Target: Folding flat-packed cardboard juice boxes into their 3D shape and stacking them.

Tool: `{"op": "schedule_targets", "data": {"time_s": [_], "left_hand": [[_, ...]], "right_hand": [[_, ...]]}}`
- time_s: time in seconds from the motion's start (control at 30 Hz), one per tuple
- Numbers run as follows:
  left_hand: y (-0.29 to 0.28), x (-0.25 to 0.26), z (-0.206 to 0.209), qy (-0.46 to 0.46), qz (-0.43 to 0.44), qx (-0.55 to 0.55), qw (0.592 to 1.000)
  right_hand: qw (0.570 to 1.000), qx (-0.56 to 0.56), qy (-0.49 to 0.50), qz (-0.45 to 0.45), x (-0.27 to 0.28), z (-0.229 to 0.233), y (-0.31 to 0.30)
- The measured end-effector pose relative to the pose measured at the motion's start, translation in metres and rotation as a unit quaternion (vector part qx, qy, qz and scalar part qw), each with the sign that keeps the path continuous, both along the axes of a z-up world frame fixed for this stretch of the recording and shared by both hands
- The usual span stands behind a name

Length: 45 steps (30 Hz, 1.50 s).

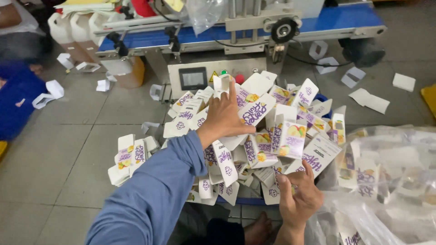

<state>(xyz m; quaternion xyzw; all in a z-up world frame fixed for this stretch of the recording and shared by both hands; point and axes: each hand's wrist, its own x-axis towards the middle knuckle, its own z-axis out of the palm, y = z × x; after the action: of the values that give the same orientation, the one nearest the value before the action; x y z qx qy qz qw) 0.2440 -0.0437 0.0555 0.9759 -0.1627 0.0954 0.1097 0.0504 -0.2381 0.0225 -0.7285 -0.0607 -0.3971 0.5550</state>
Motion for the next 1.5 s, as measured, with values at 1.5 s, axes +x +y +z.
{"op": "schedule_targets", "data": {"time_s": [1.5], "left_hand": [[0.035, -0.176, -0.032, 0.200, 0.048, -0.683, 0.701]], "right_hand": [[0.985, -0.019, 0.126, 0.117, 0.009, 0.017, 0.030]]}}
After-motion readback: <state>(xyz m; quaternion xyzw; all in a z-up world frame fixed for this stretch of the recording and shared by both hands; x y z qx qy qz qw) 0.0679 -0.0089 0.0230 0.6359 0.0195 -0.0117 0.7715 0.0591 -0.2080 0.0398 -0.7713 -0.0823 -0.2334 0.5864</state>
